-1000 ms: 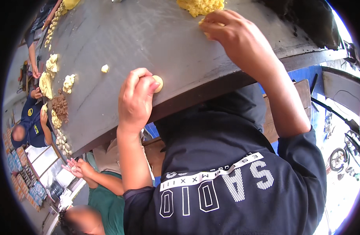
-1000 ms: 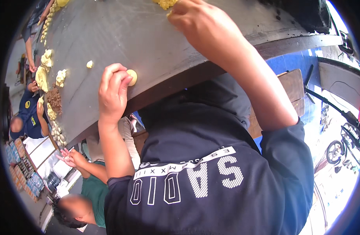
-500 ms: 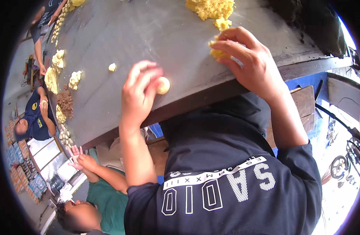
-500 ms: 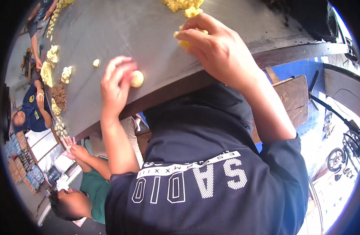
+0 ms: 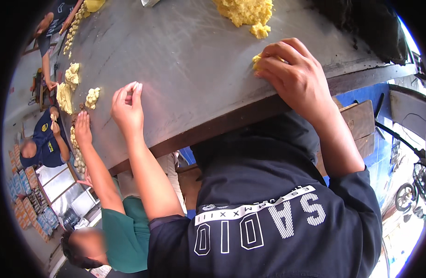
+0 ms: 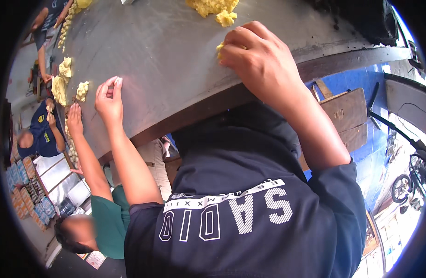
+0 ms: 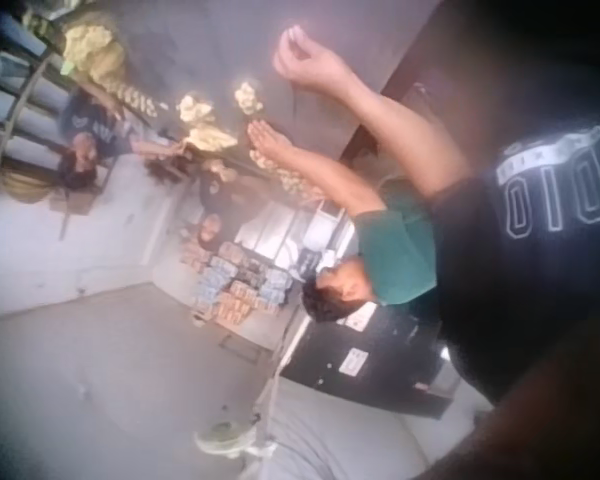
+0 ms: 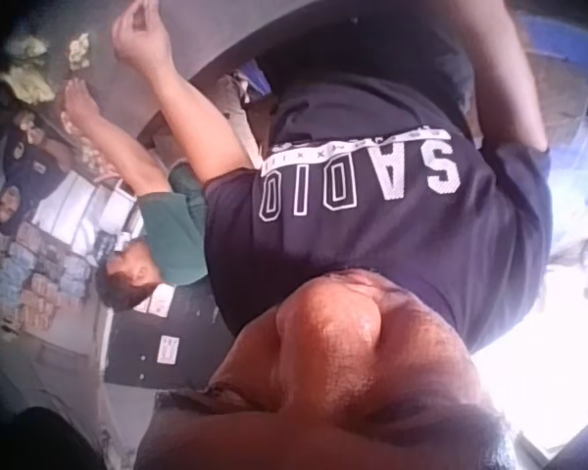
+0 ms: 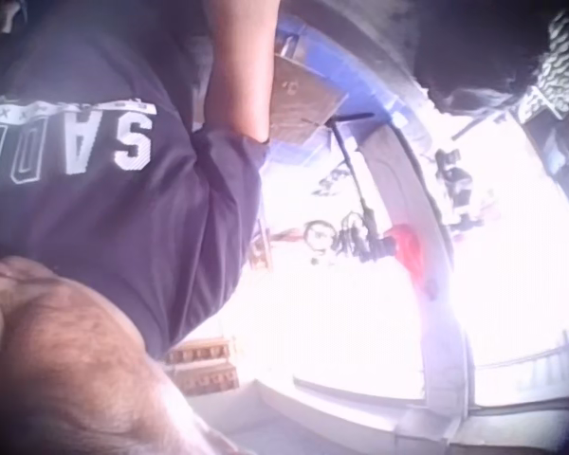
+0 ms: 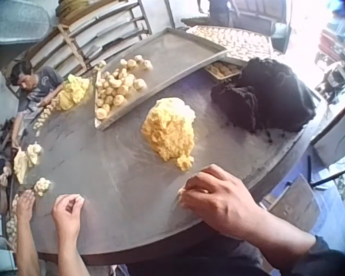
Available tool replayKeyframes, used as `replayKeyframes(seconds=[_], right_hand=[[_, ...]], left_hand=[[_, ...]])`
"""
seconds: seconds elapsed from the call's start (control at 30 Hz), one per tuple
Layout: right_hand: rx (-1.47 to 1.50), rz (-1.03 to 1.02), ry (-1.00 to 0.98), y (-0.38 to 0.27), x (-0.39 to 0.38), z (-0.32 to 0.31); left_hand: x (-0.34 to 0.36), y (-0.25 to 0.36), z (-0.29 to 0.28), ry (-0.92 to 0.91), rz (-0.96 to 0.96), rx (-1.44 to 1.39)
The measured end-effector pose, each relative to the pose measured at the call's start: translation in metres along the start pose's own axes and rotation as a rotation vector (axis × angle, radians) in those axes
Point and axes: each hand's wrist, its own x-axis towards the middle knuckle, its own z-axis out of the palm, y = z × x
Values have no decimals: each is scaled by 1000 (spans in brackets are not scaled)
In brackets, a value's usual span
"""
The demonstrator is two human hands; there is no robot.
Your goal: The person pinches off small portions of yellow dough, rolls them into balls using both hands, and places them onto a metal tray.
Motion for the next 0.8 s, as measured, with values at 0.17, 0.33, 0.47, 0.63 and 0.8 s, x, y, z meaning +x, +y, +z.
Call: replayKeyframes(seconds=[0.17, 0.33, 0.47, 0.63, 0.8], right_hand=[[-46, 117, 121, -10, -3, -6], [-111, 60, -62, -2, 7, -2], [-129, -23, -122, -2, 17, 4], [-180, -3, -217, -4, 26, 1], [23, 103, 60, -3, 6, -5]], left_hand=[[-56, 49, 18, -82, 3, -779], [-62, 80, 11, -22, 368, -184], [-63, 64, 13, 14, 428, -167], [-67, 69, -3, -131, 507, 221], [-51, 77, -18, -218, 474, 327]])
